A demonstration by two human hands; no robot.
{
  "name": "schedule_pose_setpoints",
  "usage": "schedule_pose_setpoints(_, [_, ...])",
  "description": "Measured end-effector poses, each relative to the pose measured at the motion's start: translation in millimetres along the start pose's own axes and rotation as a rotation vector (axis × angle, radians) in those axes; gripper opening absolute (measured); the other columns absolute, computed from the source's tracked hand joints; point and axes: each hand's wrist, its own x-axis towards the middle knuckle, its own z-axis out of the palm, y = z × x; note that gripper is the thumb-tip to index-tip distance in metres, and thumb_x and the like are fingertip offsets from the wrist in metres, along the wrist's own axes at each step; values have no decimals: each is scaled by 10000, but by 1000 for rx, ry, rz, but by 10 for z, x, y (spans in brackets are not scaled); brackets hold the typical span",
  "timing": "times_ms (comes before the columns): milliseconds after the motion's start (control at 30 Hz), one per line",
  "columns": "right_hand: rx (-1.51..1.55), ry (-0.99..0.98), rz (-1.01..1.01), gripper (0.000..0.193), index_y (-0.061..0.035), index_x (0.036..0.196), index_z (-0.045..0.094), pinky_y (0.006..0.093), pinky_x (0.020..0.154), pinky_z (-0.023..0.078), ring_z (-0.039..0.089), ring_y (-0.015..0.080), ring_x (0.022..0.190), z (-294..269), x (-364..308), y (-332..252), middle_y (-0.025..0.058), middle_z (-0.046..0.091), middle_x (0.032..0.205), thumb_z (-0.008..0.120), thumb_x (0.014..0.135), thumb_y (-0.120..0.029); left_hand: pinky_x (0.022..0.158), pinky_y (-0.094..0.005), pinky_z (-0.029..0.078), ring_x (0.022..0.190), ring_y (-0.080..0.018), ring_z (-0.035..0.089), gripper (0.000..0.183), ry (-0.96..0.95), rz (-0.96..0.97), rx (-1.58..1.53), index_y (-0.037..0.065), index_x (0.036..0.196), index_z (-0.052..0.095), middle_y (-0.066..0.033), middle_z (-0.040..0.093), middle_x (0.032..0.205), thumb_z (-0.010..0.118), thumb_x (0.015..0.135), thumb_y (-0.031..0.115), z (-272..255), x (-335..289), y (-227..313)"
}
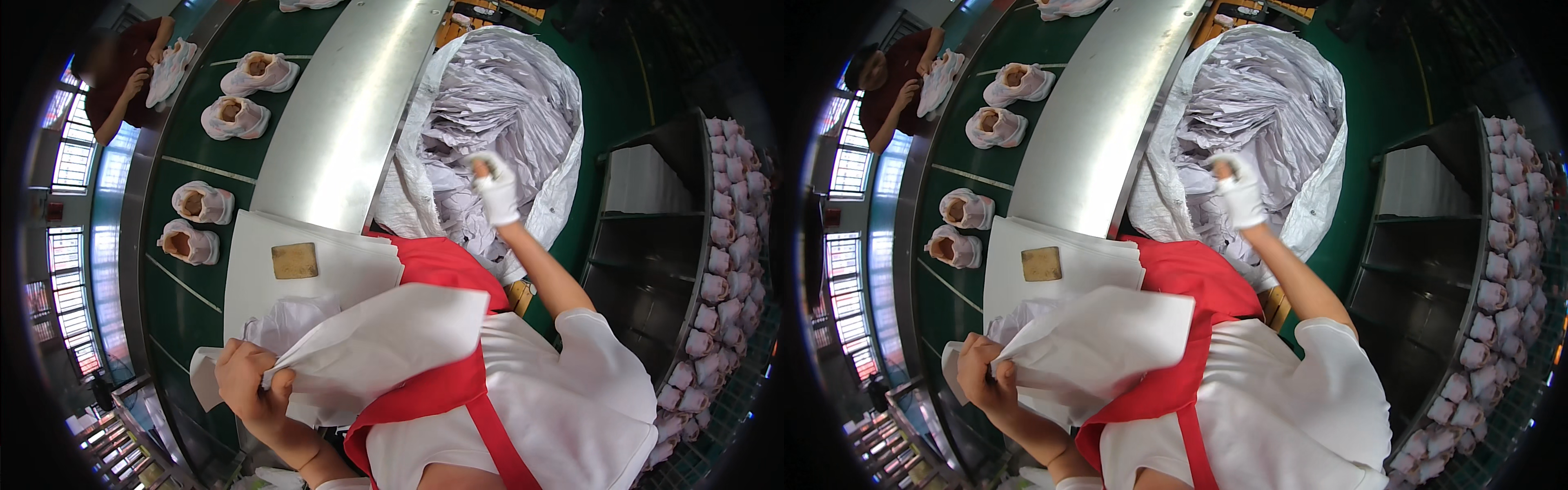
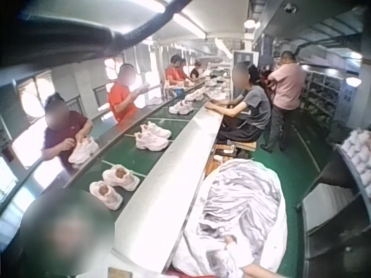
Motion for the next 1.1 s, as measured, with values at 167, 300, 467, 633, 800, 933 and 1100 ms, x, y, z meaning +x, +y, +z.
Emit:
schedule_pose_setpoints(167, [-874, 268, 73, 558, -51, 1287, 416, 410, 923, 425, 519, 386, 1093, -612, 560, 1454, 222, 512, 1219, 605, 767, -125, 511, -304, 323, 531, -204, 443, 472, -105, -102, 61, 10, 839, 607, -70, 514, 632, 614, 787, 479, 67, 43, 36])
schedule_pose_setpoints(300, [-1005, 55, 505, 614, -80, 1315, 386, 421, 882, 450, 571, 364, 1028, -583, 643, 1352, 222, 577, 1126, 629, 757, -159, 532, -318, 334, 529, -234, 450, 453, -194, 3, 30, 13, 881, 617, -73, 523, 645, 610, 792, 457, 126, 42, 17])
schedule_pose_setpoints(467, [-1168, -89, 436, 290, -154, 1014, 670, 411, 786, 491, 616, 334, 912, -688, 378, 1094, 150, 650, 983, 586, 776, -296, 526, -327, 321, 508, -237, 437, 356, -192, 55, 84, 42, 690, 520, -51, 461, 575, 718, 701, 337, 149, 35, -10])
schedule_pose_setpoints(633, [-558, -103, -38, 197, -53, 920, 651, 347, 687, 479, 644, 276, 747, -631, 327, -140, 153, 656, 807, 573, 795, -183, 520, -318, 321, 498, -231, 430, 361, -199, 76, 94, 63, 630, 459, -43, 424, 546, 743, 669, 283, 89, -59, 14])
schedule_pose_setpoints(800, [-518, -592, -351, 96, -51, 823, 614, 307, 612, 470, 621, 254, 648, 145, 190, -1857, 146, 603, 694, 556, 749, -32, 679, -343, 468, 861, -271, 590, 388, -179, 144, 69, 54, 650, 451, -107, 595, 1012, 701, 702, 346, 231, -12, 86])
schedule_pose_setpoints(933, [-439, -1270, -763, 132, -81, 824, 619, 370, 575, 477, 593, 322, 634, 895, -160, -2423, 104, 607, 699, 626, 701, -129, 894, -416, 450, 1091, -330, 528, 391, 20, 194, 111, 47, 640, 440, -150, 558, 1153, 739, 667, 298, 182, 60, 184])
schedule_pose_setpoints(1100, [-170, -1686, -643, 290, -73, 983, 632, 335, 692, 489, 613, 293, 745, 1387, -270, -2643, 121, 635, 830, 683, 740, -221, 882, -391, 461, 739, -239, 581, 352, 196, 147, 160, 54, 653, 472, -111, 564, 818, 723, 713, 293, 94, -283, 18])
